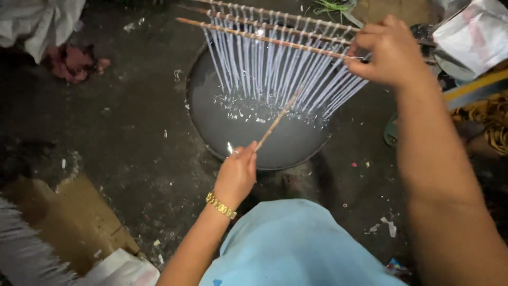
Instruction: Dipping frames of candle wicks into a vat of molten wax and hanging them on a rack to cool and harden.
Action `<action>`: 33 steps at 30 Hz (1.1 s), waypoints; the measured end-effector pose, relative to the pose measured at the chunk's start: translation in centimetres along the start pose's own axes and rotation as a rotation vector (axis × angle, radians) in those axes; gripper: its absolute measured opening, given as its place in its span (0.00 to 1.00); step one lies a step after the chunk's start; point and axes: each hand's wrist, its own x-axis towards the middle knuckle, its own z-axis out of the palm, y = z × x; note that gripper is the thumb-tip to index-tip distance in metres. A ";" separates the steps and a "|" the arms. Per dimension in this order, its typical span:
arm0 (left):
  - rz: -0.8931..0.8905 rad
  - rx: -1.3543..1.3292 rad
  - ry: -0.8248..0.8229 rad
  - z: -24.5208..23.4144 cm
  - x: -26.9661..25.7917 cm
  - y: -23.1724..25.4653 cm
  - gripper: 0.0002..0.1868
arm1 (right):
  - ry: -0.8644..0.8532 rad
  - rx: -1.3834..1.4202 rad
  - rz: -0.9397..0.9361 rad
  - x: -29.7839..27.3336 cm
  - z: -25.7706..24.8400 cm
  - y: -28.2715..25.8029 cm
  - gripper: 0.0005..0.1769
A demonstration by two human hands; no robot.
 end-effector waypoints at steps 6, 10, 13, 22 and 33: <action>0.040 0.037 -0.050 3.2 1.1 1.9 0.20 | -0.098 0.149 0.129 1.1 0.6 -2.5 0.13; 0.083 0.061 0.030 4.7 1.7 2.3 0.21 | -0.036 0.180 0.047 1.4 3.1 -2.2 0.11; 0.094 0.077 0.079 5.1 2.2 3.5 0.21 | -0.036 0.180 0.028 1.5 2.2 -2.1 0.10; -0.051 0.098 -0.042 7.7 1.7 1.7 0.21 | 0.045 0.099 -0.013 2.6 -5.9 -3.4 0.11; -0.470 0.316 -0.538 7.3 0.6 -0.5 0.16 | -0.034 0.219 0.070 3.1 -11.8 -2.7 0.09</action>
